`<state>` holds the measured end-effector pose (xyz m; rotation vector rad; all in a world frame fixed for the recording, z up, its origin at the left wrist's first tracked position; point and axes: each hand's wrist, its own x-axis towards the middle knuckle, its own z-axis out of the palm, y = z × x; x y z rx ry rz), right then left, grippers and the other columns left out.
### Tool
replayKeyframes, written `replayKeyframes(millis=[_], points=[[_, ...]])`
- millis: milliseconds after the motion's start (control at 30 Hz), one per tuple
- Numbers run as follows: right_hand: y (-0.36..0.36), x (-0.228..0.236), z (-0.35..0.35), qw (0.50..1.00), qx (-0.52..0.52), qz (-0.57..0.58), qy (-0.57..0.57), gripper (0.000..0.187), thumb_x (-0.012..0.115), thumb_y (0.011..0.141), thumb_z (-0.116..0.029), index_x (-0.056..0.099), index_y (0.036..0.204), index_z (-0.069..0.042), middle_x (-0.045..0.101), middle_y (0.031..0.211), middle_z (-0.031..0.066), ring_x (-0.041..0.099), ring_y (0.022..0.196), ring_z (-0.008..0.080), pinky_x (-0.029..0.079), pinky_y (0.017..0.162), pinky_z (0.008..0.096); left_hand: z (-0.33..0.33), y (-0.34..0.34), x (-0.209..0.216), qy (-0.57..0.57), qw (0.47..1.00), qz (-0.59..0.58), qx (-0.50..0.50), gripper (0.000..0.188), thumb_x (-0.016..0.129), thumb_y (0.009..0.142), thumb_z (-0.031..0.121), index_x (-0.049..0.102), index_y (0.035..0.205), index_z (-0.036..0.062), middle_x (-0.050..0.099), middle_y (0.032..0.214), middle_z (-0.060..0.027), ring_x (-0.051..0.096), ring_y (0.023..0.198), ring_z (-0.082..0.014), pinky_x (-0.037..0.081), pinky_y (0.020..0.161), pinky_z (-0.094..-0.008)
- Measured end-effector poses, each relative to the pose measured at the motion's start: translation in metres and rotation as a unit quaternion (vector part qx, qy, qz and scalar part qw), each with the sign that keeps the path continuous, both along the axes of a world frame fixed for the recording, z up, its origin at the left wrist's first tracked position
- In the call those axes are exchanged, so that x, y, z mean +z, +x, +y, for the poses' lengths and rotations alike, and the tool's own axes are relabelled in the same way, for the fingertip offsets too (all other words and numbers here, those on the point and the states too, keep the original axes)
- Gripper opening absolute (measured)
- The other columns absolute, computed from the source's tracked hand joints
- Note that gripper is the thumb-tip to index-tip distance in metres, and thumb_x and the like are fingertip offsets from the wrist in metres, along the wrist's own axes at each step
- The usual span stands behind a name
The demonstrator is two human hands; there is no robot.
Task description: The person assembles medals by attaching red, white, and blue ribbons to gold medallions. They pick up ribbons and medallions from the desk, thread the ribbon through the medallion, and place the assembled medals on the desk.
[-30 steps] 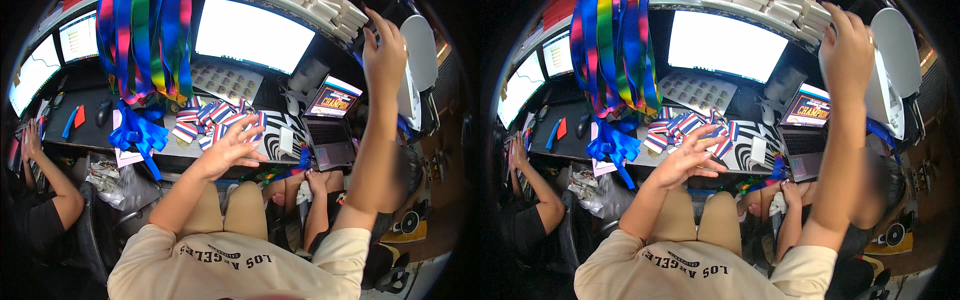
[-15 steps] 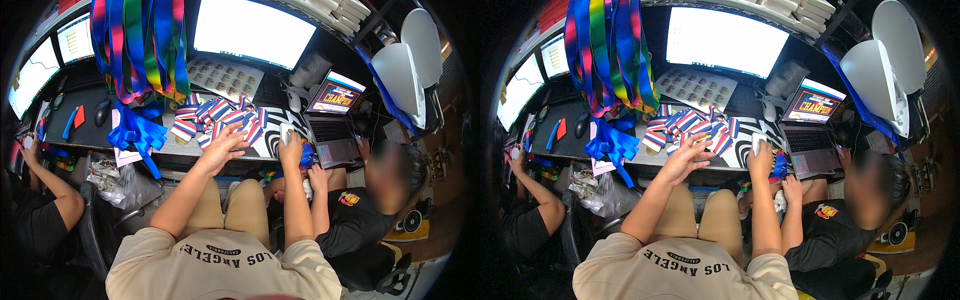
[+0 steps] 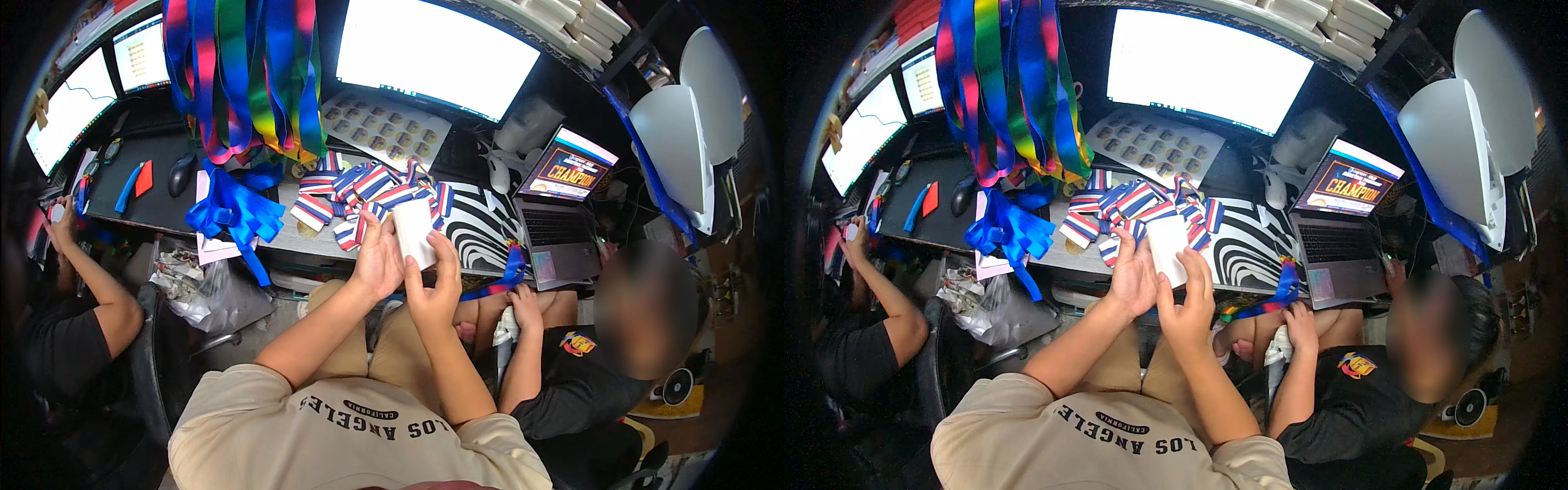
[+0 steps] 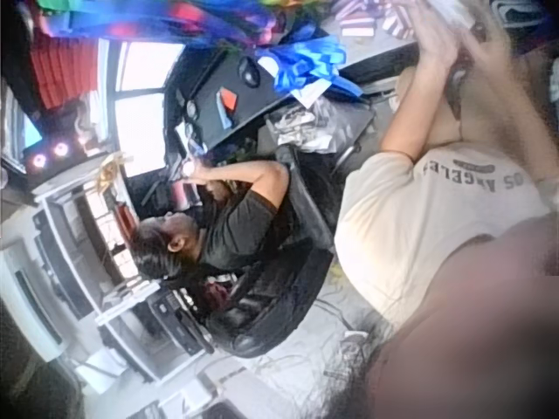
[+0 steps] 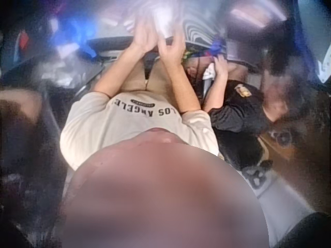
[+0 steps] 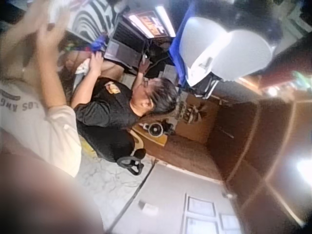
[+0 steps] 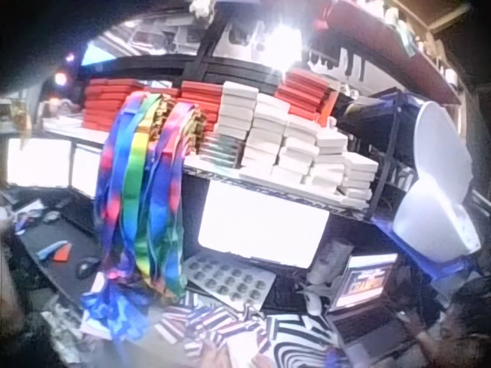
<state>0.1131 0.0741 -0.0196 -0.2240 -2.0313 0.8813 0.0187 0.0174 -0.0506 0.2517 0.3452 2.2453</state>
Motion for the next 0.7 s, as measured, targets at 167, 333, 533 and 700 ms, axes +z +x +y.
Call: replayKeyframes(millis=[167,333,533,700], points=[[-0.001,0.0,0.003,0.999,0.005,0.017,0.03,0.039,0.066,0.081,-0.004,0.054,0.118,0.001,0.053,0.119,0.0236,0.054,0.109,0.0386,0.045,0.091,0.0421,-0.001,0.002,0.01,-0.018,1.0,0.009,0.001,0.087,0.022,0.085,0.079,0.04,0.133,0.0093,0.052,0.125,-0.0119,0.054,0.116,-0.0254,0.05,0.092,-0.0504],[0.001,-0.001,0.008,0.999,0.007,-0.009,0.032,0.04,0.067,0.079,-0.002,0.054,0.117,0.001,0.053,0.119,0.0208,0.054,0.109,0.0347,0.044,0.093,0.0405,0.003,0.003,0.013,-0.024,0.999,0.039,0.009,0.085,0.019,0.086,0.077,0.043,0.133,0.0104,0.058,0.12,-0.0102,0.059,0.11,-0.024,0.052,0.089,-0.047],[0.009,0.001,0.019,0.991,-0.023,0.109,-0.07,0.041,0.065,0.083,0.002,0.052,0.122,0.001,0.042,0.133,0.0172,0.049,0.121,0.0295,0.043,0.1,0.0388,-0.002,-0.006,0.016,-0.166,0.985,0.019,-0.046,0.054,0.037,0.097,0.058,0.039,0.132,0.0174,0.059,0.113,-0.007,0.065,0.097,-0.025,0.057,0.079,-0.0487],[0.036,0.013,0.046,0.964,-0.001,0.117,-0.237,0.045,0.059,0.087,0.005,0.041,0.128,0.001,0.039,0.137,0.0126,0.05,0.118,0.0236,0.045,0.098,0.0331,-0.007,-0.068,0.044,-0.378,0.762,0.414,0.324,0.051,0.054,0.096,0.037,0.037,0.139,0.0146,0.058,0.114,-0.0123,0.065,0.092,-0.0275,0.055,0.076,-0.0424]])
